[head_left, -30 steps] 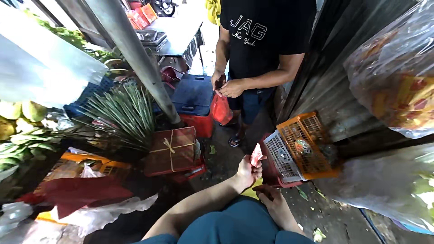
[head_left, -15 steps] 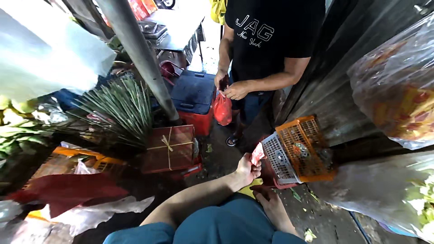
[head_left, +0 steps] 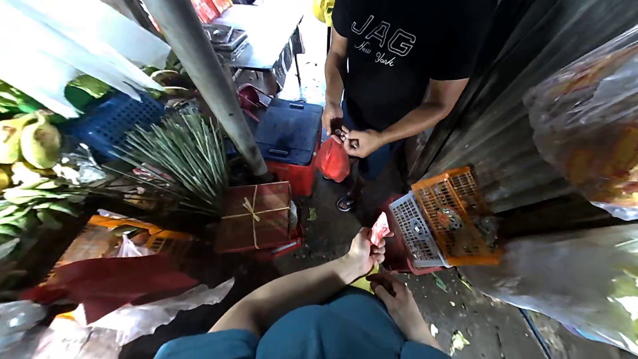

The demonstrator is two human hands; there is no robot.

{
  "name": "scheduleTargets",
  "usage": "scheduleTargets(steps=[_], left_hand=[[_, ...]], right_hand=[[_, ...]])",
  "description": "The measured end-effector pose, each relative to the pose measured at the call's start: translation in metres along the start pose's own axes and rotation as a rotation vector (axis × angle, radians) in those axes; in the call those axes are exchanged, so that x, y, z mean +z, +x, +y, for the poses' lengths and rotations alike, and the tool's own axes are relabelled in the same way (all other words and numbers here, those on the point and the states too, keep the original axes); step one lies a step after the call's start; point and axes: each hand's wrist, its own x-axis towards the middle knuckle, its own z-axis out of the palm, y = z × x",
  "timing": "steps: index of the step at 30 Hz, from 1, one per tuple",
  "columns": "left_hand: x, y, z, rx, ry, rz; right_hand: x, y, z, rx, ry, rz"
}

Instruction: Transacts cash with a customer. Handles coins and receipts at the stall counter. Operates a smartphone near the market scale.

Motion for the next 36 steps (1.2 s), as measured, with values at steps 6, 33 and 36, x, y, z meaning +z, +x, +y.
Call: scheduleTargets(steps=[6, 33, 36], left_hand=[[0.004, -0.004, 0.042, 0.224, -0.29, 0.013], [0.037, -0.011, 0.081, 0.332, -0.411, -0.249], [0.04, -0.014, 0.081, 0.321, -0.423, -0.212]], right_hand=[[-0.002, -0.003, 0.001, 0.0, -0.003, 0.007], [-0.018, 0.004, -0.005, -0.078, 0.044, 0.126], [-0.016, 0.004, -0.007, -0.059, 0.033, 0.1]])
